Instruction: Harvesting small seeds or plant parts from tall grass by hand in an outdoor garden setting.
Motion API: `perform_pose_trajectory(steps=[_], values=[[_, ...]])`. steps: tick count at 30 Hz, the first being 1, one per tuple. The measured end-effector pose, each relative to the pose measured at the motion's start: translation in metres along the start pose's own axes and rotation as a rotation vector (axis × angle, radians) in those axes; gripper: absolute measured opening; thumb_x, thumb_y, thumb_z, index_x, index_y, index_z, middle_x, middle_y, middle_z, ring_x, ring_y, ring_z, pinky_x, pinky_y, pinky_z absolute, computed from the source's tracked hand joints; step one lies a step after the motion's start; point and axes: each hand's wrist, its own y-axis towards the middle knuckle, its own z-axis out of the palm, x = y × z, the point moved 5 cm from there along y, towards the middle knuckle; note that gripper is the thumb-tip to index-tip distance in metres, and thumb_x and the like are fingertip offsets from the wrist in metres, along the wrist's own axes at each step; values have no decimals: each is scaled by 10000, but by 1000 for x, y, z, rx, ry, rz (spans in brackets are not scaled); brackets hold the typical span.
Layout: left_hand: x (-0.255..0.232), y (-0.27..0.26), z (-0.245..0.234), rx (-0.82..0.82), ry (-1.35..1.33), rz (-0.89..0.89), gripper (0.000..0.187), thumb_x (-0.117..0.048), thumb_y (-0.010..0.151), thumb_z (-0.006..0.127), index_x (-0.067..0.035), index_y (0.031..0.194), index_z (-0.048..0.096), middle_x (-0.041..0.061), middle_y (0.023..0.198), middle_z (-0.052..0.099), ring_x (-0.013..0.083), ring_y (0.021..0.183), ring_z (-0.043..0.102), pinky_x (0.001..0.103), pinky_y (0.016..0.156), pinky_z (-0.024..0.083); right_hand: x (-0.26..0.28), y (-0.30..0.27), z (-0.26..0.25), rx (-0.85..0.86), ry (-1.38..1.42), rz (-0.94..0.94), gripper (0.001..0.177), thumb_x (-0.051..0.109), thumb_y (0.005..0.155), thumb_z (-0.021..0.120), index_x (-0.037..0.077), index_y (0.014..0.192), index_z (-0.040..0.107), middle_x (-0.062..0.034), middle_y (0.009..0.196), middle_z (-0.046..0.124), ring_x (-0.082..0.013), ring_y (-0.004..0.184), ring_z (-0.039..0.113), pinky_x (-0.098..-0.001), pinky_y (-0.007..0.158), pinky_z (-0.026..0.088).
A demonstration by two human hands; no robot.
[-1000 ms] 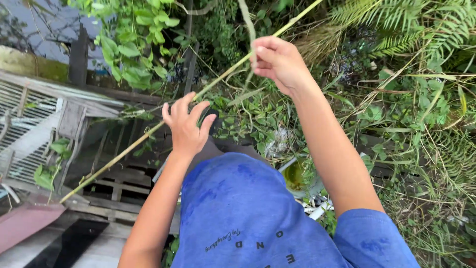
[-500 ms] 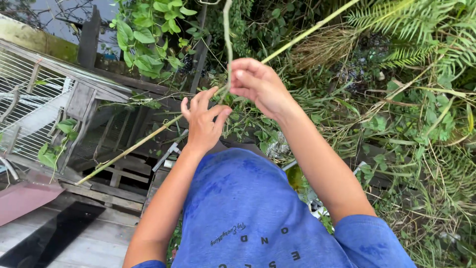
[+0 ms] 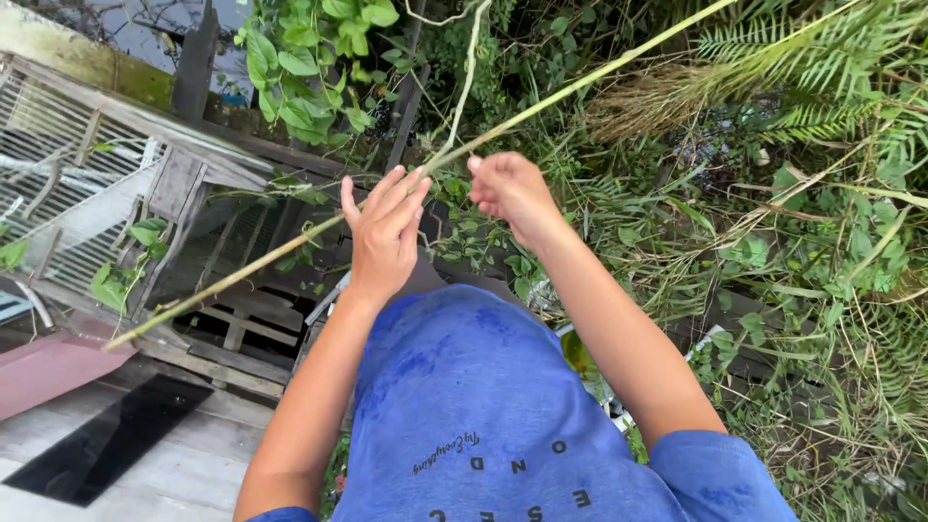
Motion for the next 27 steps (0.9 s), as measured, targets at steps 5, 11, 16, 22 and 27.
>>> perform_pose_trajectory(steps=[5, 11, 16, 22, 27], values=[[-14, 14, -26, -25, -139, -20, 348, -37, 1079, 538, -127, 1391, 661, 83, 1425, 647, 276, 1396, 531, 616, 1234, 20, 38, 2, 33, 68, 145, -59, 482, 158, 1030, 633, -62, 1415, 443, -78, 856, 651, -101, 662, 690, -174, 563, 614], [-31, 23, -61, -22, -246, 45, 336, 56, 1101, 490, -71, 1379, 629, 135, 1415, 643, 321, 1420, 554, 606, 1266, 292, 69, 34, 32, -40, 255, -62, 124, 43, 1047, 577, 97, 947, 625, -93, 972, 717, -117, 665, 652, -177, 519, 526], [-28, 12, -116, -88, -211, -121, 383, 148, 935, 451, -47, 1114, 729, 151, 1169, 698, 199, 743, 705, 325, 765, 553, 94, 68, -1, -164, 221, -193, 98, -10, 1002, 630, 64, 940, 642, -163, 990, 736, -167, 743, 702, -224, 676, 641], [0, -9, -201, -232, 169, -122, 248, 153, 1023, 559, 25, 1067, 767, 187, 1068, 744, 327, 1004, 697, 452, 927, 531, 125, 59, -61, -414, -10, -190, 120, -45, 1023, 631, 52, 952, 625, -86, 877, 735, -107, 659, 697, -165, 627, 677], [28, 4, -243, -167, 298, 45, 292, 268, 1098, 543, 101, 1166, 774, 252, 1139, 771, 403, 1082, 725, 502, 993, 495, 147, 46, -142, -521, -161, -198, 141, 1, 1042, 641, 133, 997, 623, -50, 935, 768, -77, 685, 721, -153, 657, 693]])
